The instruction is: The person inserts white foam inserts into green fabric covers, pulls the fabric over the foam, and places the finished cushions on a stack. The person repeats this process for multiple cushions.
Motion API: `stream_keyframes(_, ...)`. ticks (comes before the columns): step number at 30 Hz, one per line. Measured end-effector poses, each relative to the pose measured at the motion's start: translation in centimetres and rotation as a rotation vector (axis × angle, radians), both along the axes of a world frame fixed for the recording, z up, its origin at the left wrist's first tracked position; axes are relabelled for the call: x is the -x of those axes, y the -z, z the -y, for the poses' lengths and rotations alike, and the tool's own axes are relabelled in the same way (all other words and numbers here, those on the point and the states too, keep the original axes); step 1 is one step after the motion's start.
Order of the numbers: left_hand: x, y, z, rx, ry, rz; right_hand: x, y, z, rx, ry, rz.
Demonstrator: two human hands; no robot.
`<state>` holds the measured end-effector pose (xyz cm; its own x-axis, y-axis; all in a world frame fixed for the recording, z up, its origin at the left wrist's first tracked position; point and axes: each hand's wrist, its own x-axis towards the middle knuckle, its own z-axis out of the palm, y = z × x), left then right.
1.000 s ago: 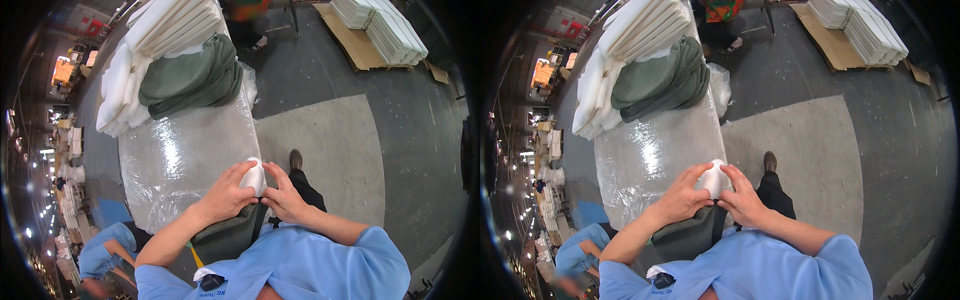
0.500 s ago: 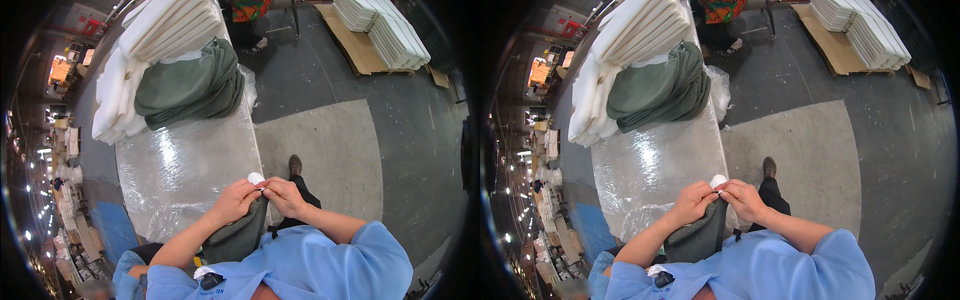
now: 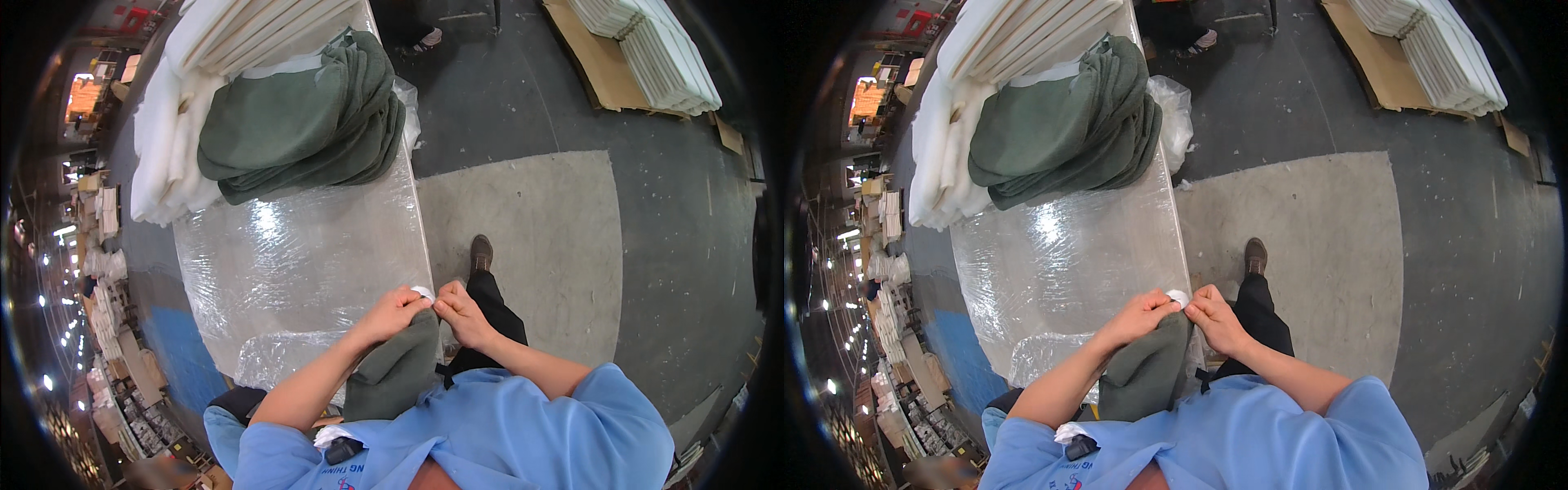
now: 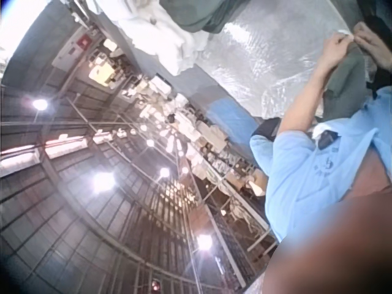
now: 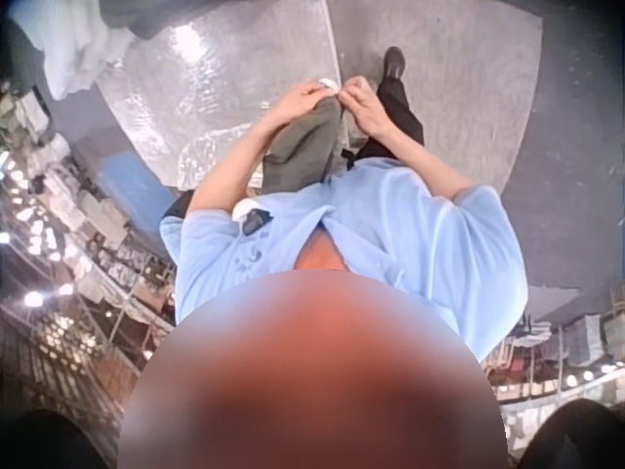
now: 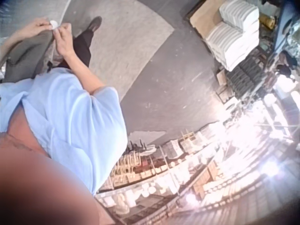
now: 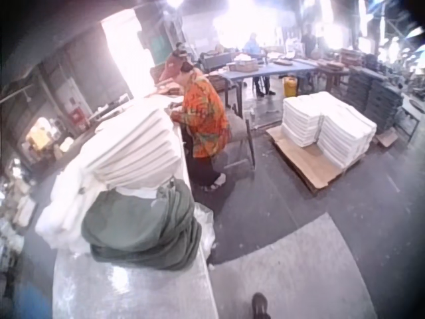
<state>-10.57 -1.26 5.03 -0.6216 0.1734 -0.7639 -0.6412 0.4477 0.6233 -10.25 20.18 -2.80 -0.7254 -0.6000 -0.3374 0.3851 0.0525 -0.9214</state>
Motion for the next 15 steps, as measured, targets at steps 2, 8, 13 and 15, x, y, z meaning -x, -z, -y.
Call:
stream_keyframes(2,0.0,2.5,0.7,-0.012,-0.072,0.088,-0.3,2.6,0.9,-0.053,-0.029,-0.001)
stream_keyframes(8,-0.6,5.8,0.7,0.042,-0.105,-0.021,0.2,4.9,2.0,-0.146,-0.053,-0.052)
stream_keyframes(13,-1.2,5.3,-2.8,-0.027,0.052,-0.044,-2.7,3.3,-2.3,-0.134,-0.008,0.095)
stream_keyframes(15,-1.2,5.8,-3.2,0.058,0.148,-0.098,-3.4,3.3,-2.4,-0.092,0.047,0.326)
